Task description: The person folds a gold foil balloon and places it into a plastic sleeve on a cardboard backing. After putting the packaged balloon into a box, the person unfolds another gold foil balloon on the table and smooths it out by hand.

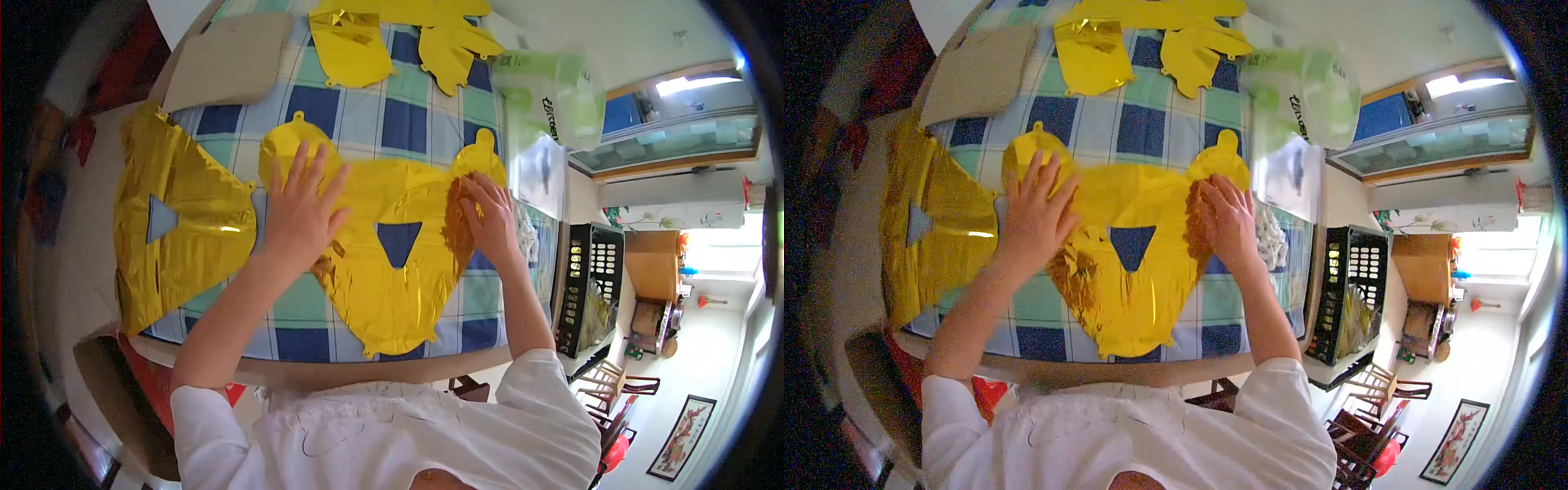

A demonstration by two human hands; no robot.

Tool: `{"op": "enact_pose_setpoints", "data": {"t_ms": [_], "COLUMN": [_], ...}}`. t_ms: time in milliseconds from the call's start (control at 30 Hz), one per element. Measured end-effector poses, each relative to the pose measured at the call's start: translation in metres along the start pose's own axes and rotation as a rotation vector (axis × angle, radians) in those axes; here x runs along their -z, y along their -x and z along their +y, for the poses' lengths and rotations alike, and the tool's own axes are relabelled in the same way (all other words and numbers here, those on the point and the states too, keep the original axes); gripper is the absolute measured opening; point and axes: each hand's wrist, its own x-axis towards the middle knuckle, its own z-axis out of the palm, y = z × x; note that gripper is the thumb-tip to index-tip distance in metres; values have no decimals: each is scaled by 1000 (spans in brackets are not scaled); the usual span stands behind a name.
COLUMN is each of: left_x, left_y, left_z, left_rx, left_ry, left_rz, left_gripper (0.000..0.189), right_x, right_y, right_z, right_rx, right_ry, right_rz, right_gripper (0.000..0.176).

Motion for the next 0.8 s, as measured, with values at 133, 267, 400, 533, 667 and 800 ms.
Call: {"op": "enact_pose_setpoints", "data": {"t_ms": [133, 267, 400, 533, 667, 800], "left_x": [-9, -37, -67, 10, 5, -43], "left_y": [-69, -135, -170, -178, -178, -179], "left_z": [-28, -48, -69, -59, -46, -26], "left_rx": [32, 13, -98, 30, 14, -125], "left_ry": [-71, -128, -77, 64, 67, -115], "left_rz": [41, 87, 82, -269, -210, 73], "left_gripper": [53, 49, 36, 26, 30, 37], "right_x": [-6, -27, -45, -52, -63, -62], "right_y": [-54, -110, -145, -153, -171, -191], "right_z": [8, 12, 12, 23, 29, 39], "right_rx": [74, 87, 124, 109, 153, 41], "right_ry": [-105, -172, -130, -148, -48, 3], "right_rz": [80, 132, 202, 210, 326, 139], "right_gripper": [32, 32, 33, 34, 28, 16]}}
